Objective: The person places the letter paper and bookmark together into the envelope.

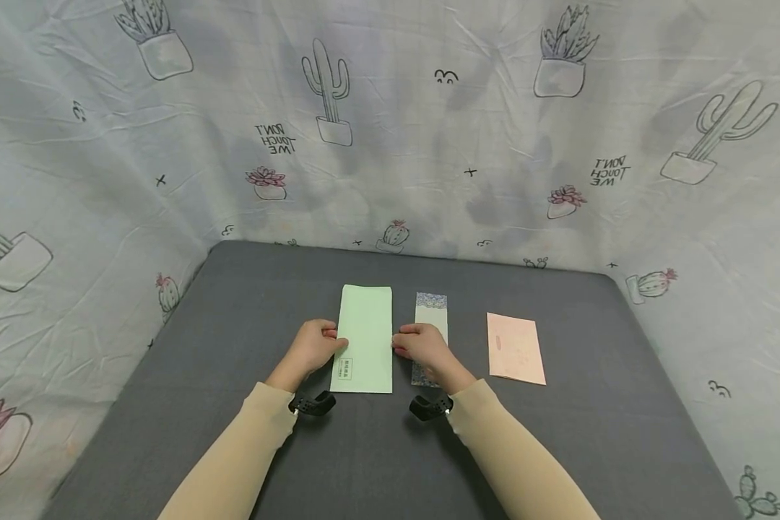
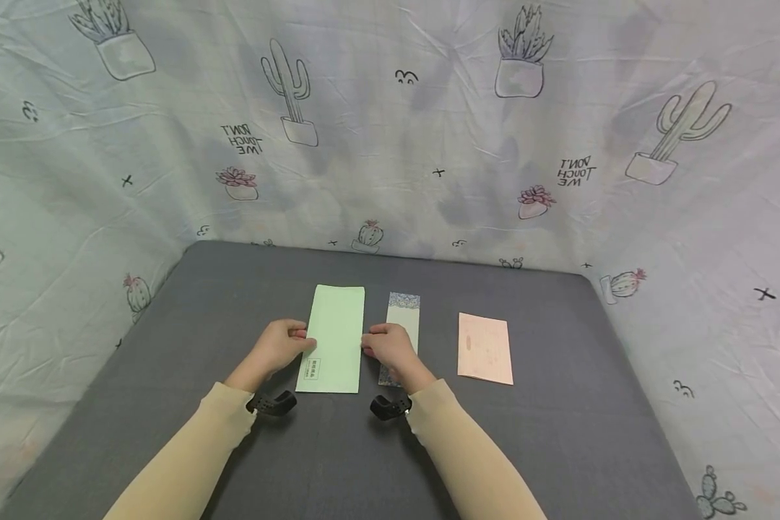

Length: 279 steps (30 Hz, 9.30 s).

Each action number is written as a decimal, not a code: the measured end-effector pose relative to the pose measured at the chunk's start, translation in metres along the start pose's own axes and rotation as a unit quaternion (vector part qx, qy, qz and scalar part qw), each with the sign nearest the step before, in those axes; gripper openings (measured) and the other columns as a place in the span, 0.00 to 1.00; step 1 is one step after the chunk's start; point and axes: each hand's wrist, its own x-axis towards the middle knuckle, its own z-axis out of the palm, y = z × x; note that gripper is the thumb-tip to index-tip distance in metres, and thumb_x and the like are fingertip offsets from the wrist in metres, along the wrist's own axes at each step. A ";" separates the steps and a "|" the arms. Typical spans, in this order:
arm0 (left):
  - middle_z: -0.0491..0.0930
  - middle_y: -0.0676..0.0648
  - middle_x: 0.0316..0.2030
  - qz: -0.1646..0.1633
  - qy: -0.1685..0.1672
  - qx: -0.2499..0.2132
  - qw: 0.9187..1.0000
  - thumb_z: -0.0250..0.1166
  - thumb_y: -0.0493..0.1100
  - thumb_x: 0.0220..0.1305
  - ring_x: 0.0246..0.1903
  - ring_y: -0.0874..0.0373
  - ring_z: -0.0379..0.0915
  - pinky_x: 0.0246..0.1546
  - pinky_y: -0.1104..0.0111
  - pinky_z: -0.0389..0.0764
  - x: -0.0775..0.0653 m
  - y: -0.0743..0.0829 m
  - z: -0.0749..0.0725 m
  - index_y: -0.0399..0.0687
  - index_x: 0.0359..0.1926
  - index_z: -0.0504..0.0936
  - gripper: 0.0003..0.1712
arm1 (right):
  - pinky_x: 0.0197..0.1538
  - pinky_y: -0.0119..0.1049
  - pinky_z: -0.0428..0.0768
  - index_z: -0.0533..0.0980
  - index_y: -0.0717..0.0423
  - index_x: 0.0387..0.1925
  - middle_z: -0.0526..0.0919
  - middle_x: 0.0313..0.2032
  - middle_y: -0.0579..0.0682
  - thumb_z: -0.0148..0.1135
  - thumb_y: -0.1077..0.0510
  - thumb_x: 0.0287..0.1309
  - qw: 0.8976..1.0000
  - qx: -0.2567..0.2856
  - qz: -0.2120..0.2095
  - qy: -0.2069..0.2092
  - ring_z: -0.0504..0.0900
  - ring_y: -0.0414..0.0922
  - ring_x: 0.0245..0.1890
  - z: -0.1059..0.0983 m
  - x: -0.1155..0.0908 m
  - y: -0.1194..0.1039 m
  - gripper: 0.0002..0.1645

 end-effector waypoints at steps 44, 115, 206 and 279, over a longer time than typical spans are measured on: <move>0.75 0.51 0.39 0.149 0.001 0.012 0.989 0.50 0.43 0.66 0.33 0.58 0.69 0.30 0.65 0.71 -0.028 0.034 -0.024 0.52 0.51 0.75 0.15 | 0.44 0.51 0.74 0.72 0.65 0.36 0.77 0.34 0.65 0.56 0.54 0.58 0.992 0.025 -0.113 -0.047 0.72 0.68 0.42 -0.054 -0.021 -0.017 0.15; 0.48 0.43 0.64 0.316 0.090 0.328 0.886 0.75 0.61 0.27 0.64 0.44 0.36 0.61 0.50 0.32 -0.029 0.050 0.007 0.50 0.69 0.42 0.71 | 0.32 0.37 0.76 0.77 0.46 0.39 0.78 0.38 0.43 0.56 0.53 0.58 0.959 -0.142 -0.236 0.061 0.77 0.41 0.35 -0.041 -0.037 -0.019 0.08; 0.51 0.45 0.61 0.298 0.073 0.303 0.902 0.74 0.59 0.32 0.60 0.46 0.43 0.60 0.50 0.38 -0.025 0.040 0.005 0.52 0.69 0.43 0.67 | 0.38 0.56 0.59 0.68 0.68 0.48 0.70 0.43 0.66 0.61 0.27 0.36 0.873 -0.415 0.060 0.249 0.66 0.63 0.41 -0.192 -0.080 0.040 0.52; 0.47 0.43 0.65 0.330 0.069 0.355 0.872 0.76 0.56 0.31 0.65 0.45 0.34 0.62 0.51 0.37 -0.030 0.044 0.011 0.49 0.69 0.41 0.69 | 0.35 0.39 0.76 0.75 0.62 0.40 0.77 0.30 0.54 0.58 0.49 0.56 0.981 -0.054 -0.155 0.106 0.74 0.45 0.31 -0.162 -0.088 -0.012 0.20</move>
